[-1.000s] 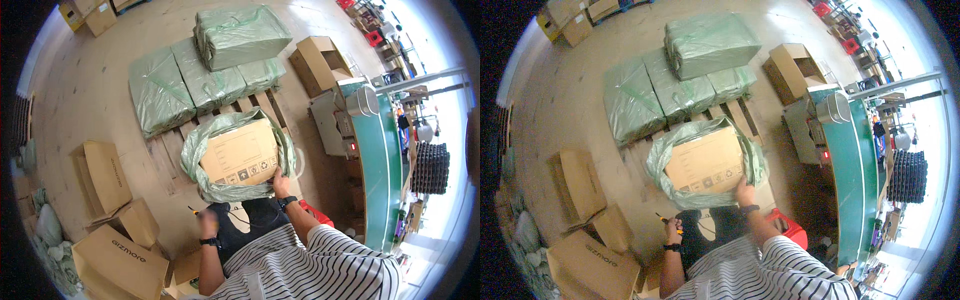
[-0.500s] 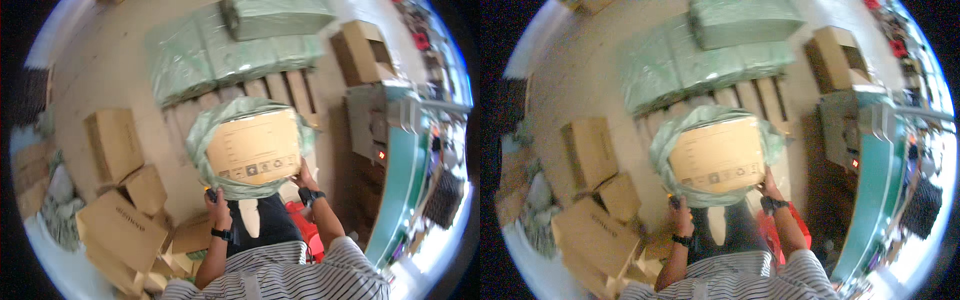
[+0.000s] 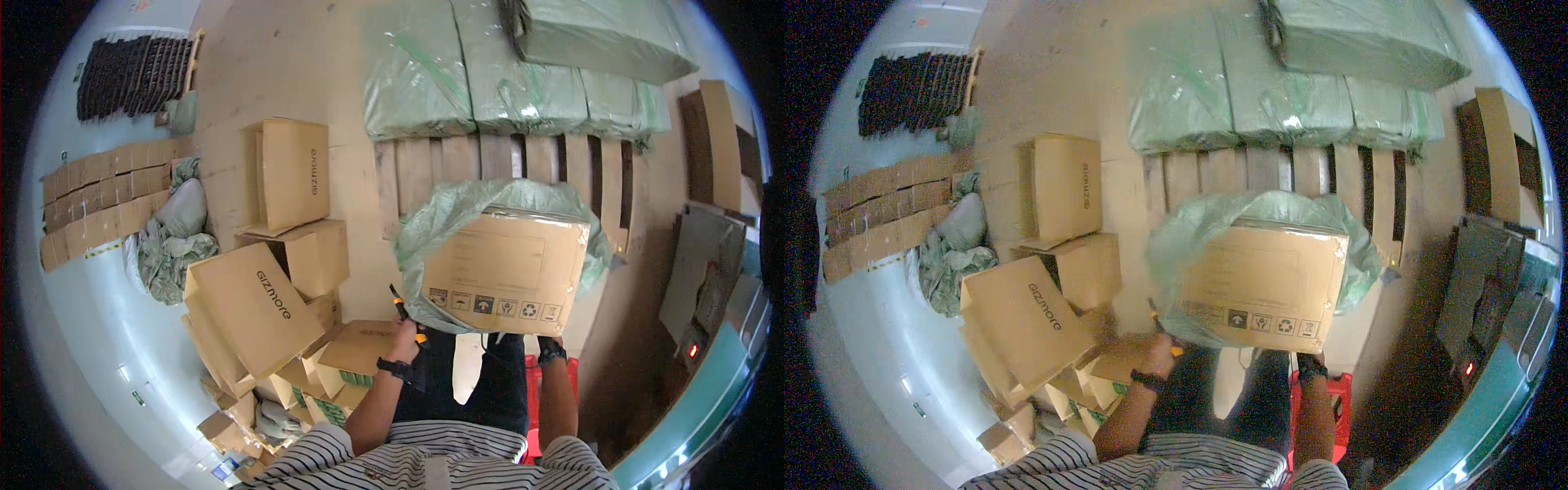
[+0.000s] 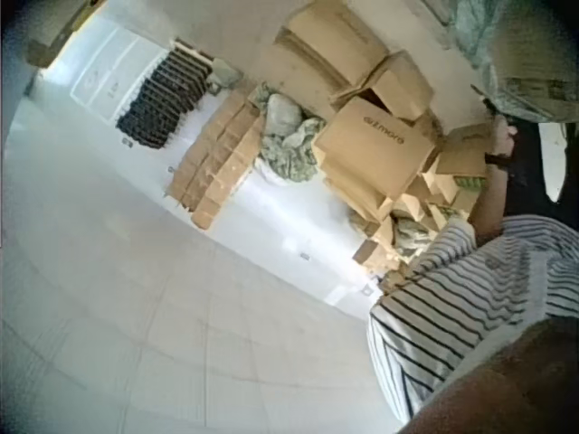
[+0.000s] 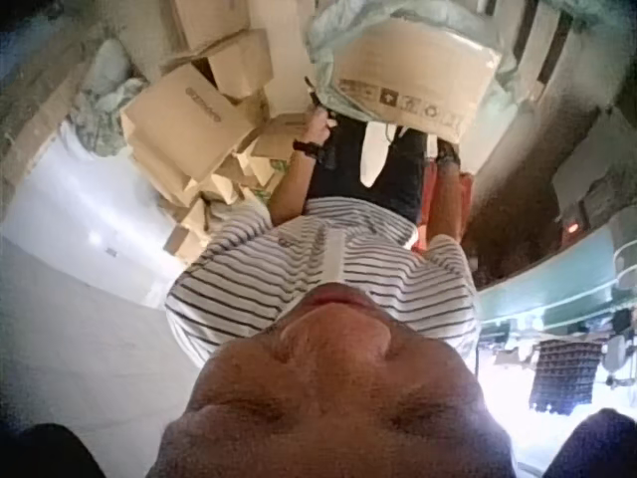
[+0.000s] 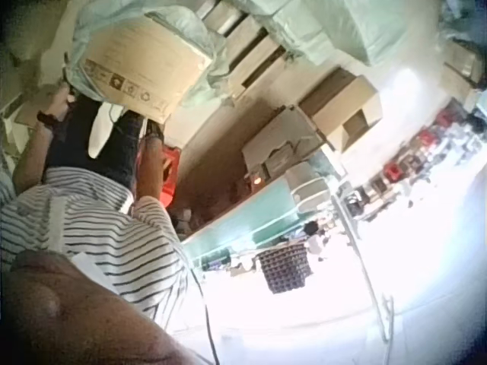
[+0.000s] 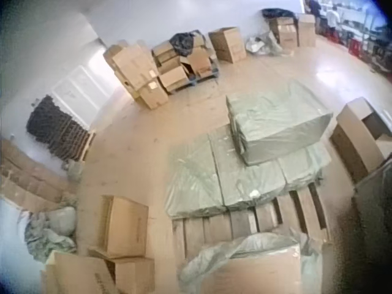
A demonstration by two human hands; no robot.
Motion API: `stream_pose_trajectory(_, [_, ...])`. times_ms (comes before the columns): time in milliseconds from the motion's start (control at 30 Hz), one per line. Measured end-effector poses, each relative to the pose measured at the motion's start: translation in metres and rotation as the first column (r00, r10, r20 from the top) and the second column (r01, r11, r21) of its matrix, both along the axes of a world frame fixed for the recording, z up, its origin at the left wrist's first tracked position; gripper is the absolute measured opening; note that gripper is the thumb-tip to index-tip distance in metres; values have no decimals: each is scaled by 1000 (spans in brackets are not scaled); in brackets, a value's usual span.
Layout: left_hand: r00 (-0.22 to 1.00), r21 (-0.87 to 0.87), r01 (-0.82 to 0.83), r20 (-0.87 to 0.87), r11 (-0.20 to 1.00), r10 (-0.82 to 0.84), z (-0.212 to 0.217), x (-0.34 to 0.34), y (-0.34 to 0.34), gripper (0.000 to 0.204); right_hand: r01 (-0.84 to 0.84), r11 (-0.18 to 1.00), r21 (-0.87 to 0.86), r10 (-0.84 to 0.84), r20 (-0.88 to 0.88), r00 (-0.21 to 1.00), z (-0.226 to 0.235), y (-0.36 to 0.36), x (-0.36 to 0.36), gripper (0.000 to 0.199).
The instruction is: The person is unpacking a box from a larger package and placing it on a workbench.
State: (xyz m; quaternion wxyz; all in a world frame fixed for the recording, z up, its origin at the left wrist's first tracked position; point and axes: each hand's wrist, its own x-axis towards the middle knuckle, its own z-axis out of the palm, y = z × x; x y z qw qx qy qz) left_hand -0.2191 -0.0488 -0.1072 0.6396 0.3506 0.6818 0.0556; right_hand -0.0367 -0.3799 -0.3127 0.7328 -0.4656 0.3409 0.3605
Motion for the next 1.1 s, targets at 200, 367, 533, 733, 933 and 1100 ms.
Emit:
stream_pose_trajectory(200, [916, -255, -275, 225, 927, 334, -50, -8, 11, 24, 14, 996, -87, -12, 26, 1000, -28, -14, -6, 36])
stream_pose_trajectory(367, [965, -176, -90, 228, 980, 130, -151, 16, 40, 35, -151, 951, -270, 170, 45, 984, -2, -63, 16, 34])
stream_pose_trajectory(533, [974, 411, 176, 56, 894, -218, -245, -7, 116, 30, -623, 569, -536, 749, 25, 662, 66, -35, 110, 32])
stream_pose_trajectory(733, [969, -210, -172, 140, 962, 204, -76, 50, 45, 26, -225, 74, -972, 992, 47, 121, 320, 187, 128, 39])
stream_pose_trajectory(933, [900, 183, 408, 87, 895, -428, 30, 39, 50, 49, -189, -132, -973, 814, 3, -581, 300, 347, 96, 67])
stream_pose_trajectory(1100, [947, -390, 207, 310, 897, -83, -11, 3, 59, 46, -307, -91, -947, 804, 112, -583, 262, 424, 136, 57])
